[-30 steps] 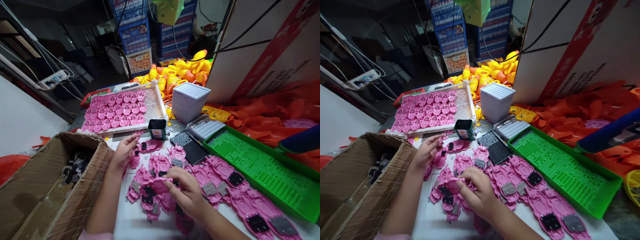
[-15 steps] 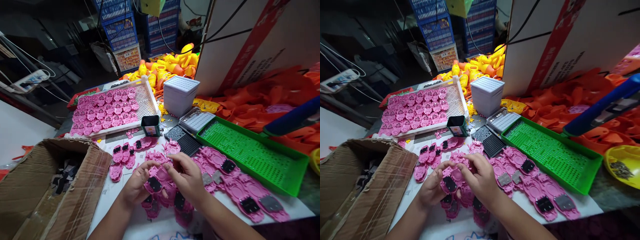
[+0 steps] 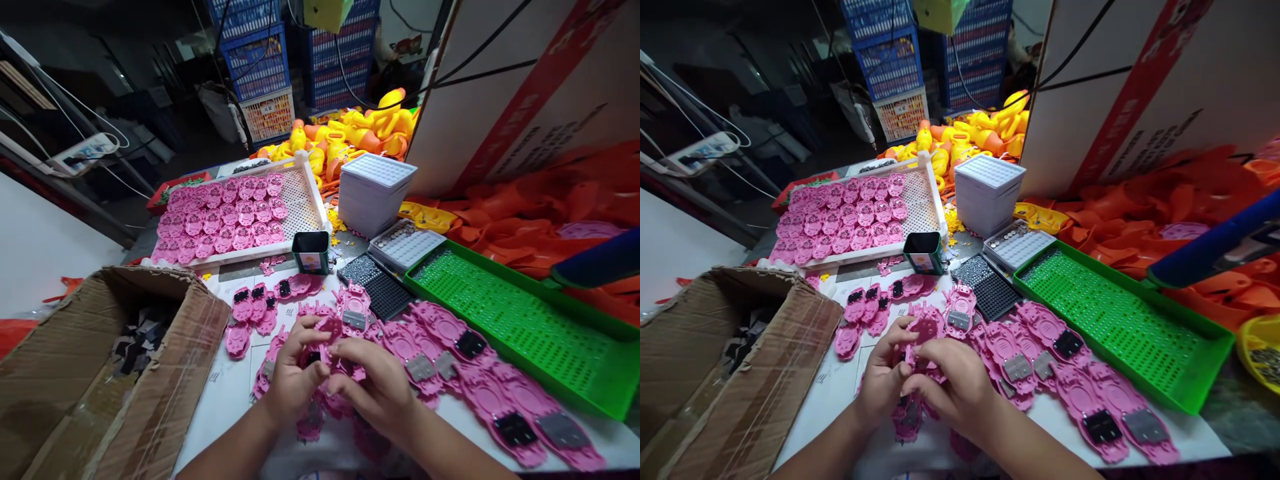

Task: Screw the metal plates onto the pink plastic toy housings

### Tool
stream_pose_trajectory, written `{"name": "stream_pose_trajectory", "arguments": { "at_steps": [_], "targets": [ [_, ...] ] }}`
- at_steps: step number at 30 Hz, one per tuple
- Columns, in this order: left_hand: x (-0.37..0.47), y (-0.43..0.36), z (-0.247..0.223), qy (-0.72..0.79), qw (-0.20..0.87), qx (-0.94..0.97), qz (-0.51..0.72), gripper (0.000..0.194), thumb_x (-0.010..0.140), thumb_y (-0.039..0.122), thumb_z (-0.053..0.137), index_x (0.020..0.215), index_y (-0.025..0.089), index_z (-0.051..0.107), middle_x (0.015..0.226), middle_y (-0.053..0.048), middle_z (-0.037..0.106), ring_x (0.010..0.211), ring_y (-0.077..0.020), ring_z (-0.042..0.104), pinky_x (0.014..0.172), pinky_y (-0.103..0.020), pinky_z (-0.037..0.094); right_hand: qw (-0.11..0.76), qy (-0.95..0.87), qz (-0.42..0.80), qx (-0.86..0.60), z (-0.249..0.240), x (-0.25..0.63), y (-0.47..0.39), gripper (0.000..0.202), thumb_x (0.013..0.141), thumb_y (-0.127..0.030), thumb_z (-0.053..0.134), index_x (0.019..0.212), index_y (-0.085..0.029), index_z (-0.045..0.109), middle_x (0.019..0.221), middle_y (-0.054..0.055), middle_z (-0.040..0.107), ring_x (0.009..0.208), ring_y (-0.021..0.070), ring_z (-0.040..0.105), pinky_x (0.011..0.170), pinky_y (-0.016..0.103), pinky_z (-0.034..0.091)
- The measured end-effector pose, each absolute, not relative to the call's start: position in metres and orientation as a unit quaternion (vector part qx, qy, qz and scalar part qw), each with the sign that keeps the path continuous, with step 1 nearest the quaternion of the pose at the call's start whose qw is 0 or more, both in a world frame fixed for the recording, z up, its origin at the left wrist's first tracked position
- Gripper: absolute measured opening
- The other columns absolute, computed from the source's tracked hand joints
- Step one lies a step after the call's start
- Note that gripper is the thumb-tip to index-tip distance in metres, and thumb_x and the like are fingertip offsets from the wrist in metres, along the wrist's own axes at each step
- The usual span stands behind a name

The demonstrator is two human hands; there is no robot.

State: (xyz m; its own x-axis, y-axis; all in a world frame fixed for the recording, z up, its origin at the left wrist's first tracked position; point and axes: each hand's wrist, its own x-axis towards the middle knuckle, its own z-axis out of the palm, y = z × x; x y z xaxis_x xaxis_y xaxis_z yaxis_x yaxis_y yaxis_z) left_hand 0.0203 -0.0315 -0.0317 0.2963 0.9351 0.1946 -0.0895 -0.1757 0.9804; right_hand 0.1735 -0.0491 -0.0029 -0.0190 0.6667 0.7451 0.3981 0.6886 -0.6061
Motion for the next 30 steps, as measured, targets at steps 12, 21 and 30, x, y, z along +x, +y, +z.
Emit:
{"name": "stream_pose_trajectory", "arguments": {
  "at_steps": [12,21,30],
  "targets": [
    [0.020,-0.034,-0.031,0.327,0.454,0.670,0.488,0.048,0.087,0.060,0.044,0.119,0.030,0.064,0.123,-0.009,0.059,0.119,-0.0256,0.049,0.101,-0.040,0.040,0.608,-0.532,0.449,-0.382,-0.017,0.169,-0.055,0.008,0.080,-0.028,0.066,0.084,-0.021,0.064,0.073,0.001,0.068,0.061,0.0105,0.064,0.056,0.019,0.054],
    [0.031,-0.029,-0.018,0.450,0.625,0.411,0.488,0.049,0.082,0.042,0.065,0.127,0.028,0.057,0.135,-0.005,0.055,0.126,-0.0251,0.049,0.106,-0.038,0.038,0.610,-0.671,0.125,-0.403,-0.012,0.178,-0.047,0.024,0.077,-0.004,0.060,0.095,-0.019,0.064,0.092,0.009,0.064,0.084,0.0156,0.065,0.072,0.028,0.057],
    [0.030,-0.036,-0.021,0.435,0.615,0.462,0.468,0.042,0.083,0.041,0.064,0.122,0.027,0.059,0.132,-0.005,0.056,0.126,-0.0234,0.048,0.109,-0.036,0.035,0.582,-0.687,-0.024,-0.434,-0.016,0.180,-0.043,0.025,0.079,-0.004,0.059,0.101,-0.016,0.063,0.093,0.012,0.070,0.089,0.0198,0.065,0.077,0.037,0.057]
  ]
}}
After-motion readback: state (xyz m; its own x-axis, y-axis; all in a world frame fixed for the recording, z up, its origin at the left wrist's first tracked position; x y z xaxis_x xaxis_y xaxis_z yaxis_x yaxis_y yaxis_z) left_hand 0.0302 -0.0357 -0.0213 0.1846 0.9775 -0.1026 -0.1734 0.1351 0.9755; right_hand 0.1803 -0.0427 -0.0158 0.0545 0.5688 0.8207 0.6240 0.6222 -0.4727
